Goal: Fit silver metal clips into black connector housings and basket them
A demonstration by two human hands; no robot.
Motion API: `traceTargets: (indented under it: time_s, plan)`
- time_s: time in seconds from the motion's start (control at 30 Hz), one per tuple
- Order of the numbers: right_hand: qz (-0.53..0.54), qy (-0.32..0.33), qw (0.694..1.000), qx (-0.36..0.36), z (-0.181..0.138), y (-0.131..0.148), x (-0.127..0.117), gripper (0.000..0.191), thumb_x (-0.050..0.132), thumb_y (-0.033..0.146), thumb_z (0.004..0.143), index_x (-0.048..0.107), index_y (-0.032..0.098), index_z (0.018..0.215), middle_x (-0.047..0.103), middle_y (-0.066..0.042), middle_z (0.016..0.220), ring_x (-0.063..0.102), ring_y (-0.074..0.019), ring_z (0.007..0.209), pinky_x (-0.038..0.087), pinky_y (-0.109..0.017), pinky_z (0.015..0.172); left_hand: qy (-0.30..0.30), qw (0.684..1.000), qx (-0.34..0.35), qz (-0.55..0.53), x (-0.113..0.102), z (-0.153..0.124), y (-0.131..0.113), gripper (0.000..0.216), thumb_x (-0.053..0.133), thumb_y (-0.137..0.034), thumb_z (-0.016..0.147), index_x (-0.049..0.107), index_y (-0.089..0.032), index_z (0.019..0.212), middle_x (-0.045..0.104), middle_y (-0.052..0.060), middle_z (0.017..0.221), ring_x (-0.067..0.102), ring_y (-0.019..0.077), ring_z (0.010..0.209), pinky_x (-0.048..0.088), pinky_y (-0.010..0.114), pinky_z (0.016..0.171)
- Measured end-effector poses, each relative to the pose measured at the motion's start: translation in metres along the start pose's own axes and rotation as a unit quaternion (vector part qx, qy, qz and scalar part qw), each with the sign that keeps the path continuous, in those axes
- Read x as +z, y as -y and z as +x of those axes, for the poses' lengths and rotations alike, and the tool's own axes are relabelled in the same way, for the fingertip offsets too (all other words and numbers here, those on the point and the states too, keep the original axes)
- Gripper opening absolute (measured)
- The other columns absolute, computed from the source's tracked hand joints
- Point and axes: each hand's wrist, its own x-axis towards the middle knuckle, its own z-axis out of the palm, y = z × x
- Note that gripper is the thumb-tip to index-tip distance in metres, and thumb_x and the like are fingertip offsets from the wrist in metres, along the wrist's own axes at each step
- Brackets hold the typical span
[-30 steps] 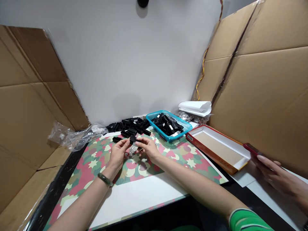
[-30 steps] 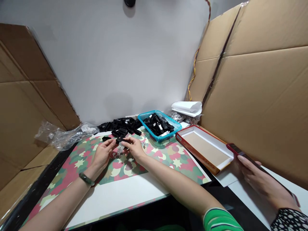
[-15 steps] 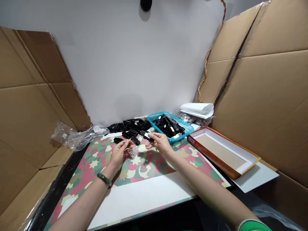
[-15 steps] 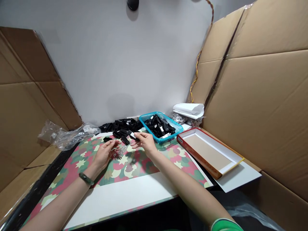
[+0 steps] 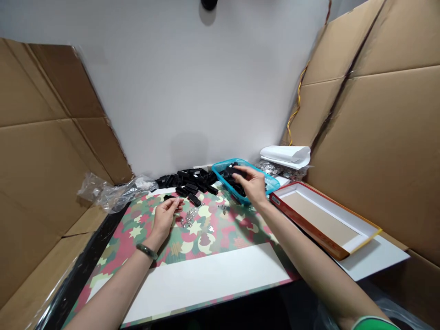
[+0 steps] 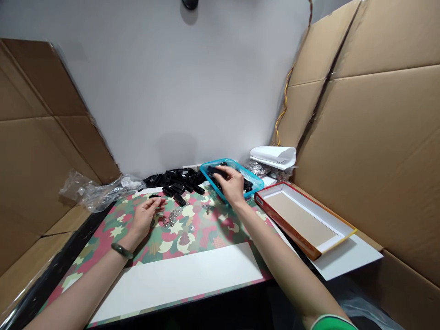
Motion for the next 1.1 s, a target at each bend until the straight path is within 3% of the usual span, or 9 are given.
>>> traceTargets:
  time_s: [0.07, 0.17, 0.33, 0.43, 0.6, 0.7, 0.8, 0.97, 1.1]
  plan:
    - [-0.138, -0.04, 0.986, -0.086, 0.021, -0.008, -0.012, 0.017, 0.068, 0.019, 0.075, 0.078, 0.02, 0.09, 0.074, -0.008, 0.109, 0.068, -0.0257, 0.104, 0.049, -0.044, 0.101, -0.032, 0.998, 0.04, 0.044, -0.006, 0.005, 0.001, 0.054, 0.073, -0.064, 0.065, 0.072, -0.014, 0.086, 0.072, 0.012, 0.095, 0.064, 0.0211, 0.079, 0.052, 0.028, 0.057]
    - [-0.268, 0.002, 0.962, -0.048, 0.037, -0.023, -0.022, 0.021, 0.064, 0.006, 0.071, 0.079, 0.018, 0.08, 0.077, -0.009, 0.097, 0.07, -0.0272, 0.097, 0.049, -0.045, 0.099, -0.058, 0.988, 0.099, 0.101, -0.012, 0.011, 0.003, 0.047, 0.067, -0.061, 0.073, 0.072, -0.015, 0.083, 0.073, 0.012, 0.092, 0.066, 0.0239, 0.085, 0.053, 0.032, 0.07]
    - [-0.315, 0.045, 0.937, -0.141, 0.015, -0.025, -0.014, 0.018, 0.063, 0.009, 0.078, 0.078, 0.017, 0.083, 0.075, -0.011, 0.1, 0.066, -0.0277, 0.099, 0.048, -0.043, 0.095, 0.058, 0.93, 0.232, 0.28, -0.006, 0.02, 0.004, 0.022, 0.06, -0.036, 0.087, 0.073, -0.02, 0.091, 0.072, 0.01, 0.1, 0.065, 0.0256, 0.096, 0.05, 0.041, 0.088]
    - [-0.325, 0.176, 0.914, -0.169, -0.008, -0.017, 0.009, 0.02, 0.058, 0.011, 0.085, 0.077, 0.019, 0.09, 0.073, -0.009, 0.099, 0.066, -0.0216, 0.091, 0.049, -0.031, 0.083, 0.136, 0.849, 0.331, 0.388, 0.007, 0.03, 0.007, 0.024, 0.058, -0.018, 0.086, 0.072, -0.022, 0.104, 0.068, 0.011, 0.113, 0.06, 0.0275, 0.107, 0.047, 0.047, 0.095]
    - [-0.382, 0.377, 0.843, -0.034, -0.028, -0.02, 0.059, 0.016, 0.066, 0.016, 0.083, 0.076, 0.02, 0.095, 0.073, -0.01, 0.101, 0.066, -0.0231, 0.095, 0.044, -0.026, 0.076, 0.195, 0.768, 0.38, 0.478, 0.023, 0.051, 0.012, 0.032, 0.057, -0.003, 0.08, 0.073, -0.019, 0.103, 0.066, 0.015, 0.119, 0.055, 0.0314, 0.113, 0.047, 0.05, 0.093]
    - [-0.376, 0.395, 0.838, -0.006, -0.026, -0.032, 0.078, 0.011, 0.07, 0.018, 0.08, 0.076, 0.019, 0.089, 0.074, -0.009, 0.092, 0.067, -0.0215, 0.086, 0.042, -0.024, 0.07, 0.193, 0.784, 0.368, 0.46, 0.022, 0.054, 0.008, 0.019, 0.063, -0.007, 0.078, 0.074, -0.019, 0.089, 0.069, 0.014, 0.109, 0.058, 0.0306, 0.106, 0.048, 0.049, 0.091]
    - [-0.358, 0.409, 0.84, 0.017, -0.021, -0.043, 0.085, 0.008, 0.073, 0.015, 0.075, 0.075, 0.017, 0.082, 0.074, -0.007, 0.085, 0.066, -0.0189, 0.077, 0.039, -0.023, 0.063, 0.157, 0.847, 0.32, 0.394, 0.014, 0.048, 0.0, 0.012, 0.069, -0.017, 0.077, 0.073, -0.02, 0.088, 0.072, 0.011, 0.102, 0.063, 0.0282, 0.098, 0.049, 0.047, 0.09]
    - [-0.309, 0.407, 0.858, 0.046, -0.021, -0.052, 0.082, 0.006, 0.072, 0.01, 0.072, 0.071, 0.016, 0.072, 0.071, -0.003, 0.072, 0.063, -0.015, 0.067, 0.039, -0.022, 0.06, 0.092, 0.969, 0.134, 0.185, 0.001, 0.028, -0.006, 0.026, 0.078, -0.036, 0.07, 0.072, -0.019, 0.089, 0.074, 0.008, 0.09, 0.068, 0.0232, 0.083, 0.056, 0.036, 0.075]
    - [-0.257, 0.375, 0.889, 0.043, -0.026, -0.046, 0.073, 0.009, 0.068, 0.007, 0.072, 0.068, 0.015, 0.071, 0.071, -0.003, 0.073, 0.063, -0.0147, 0.069, 0.042, -0.022, 0.063, 0.072, 0.997, 0.0, 0.031, 0.0, 0.013, -0.005, 0.044, 0.084, -0.045, 0.062, 0.07, -0.018, 0.093, 0.071, 0.006, 0.085, 0.068, 0.0188, 0.068, 0.056, 0.03, 0.056]
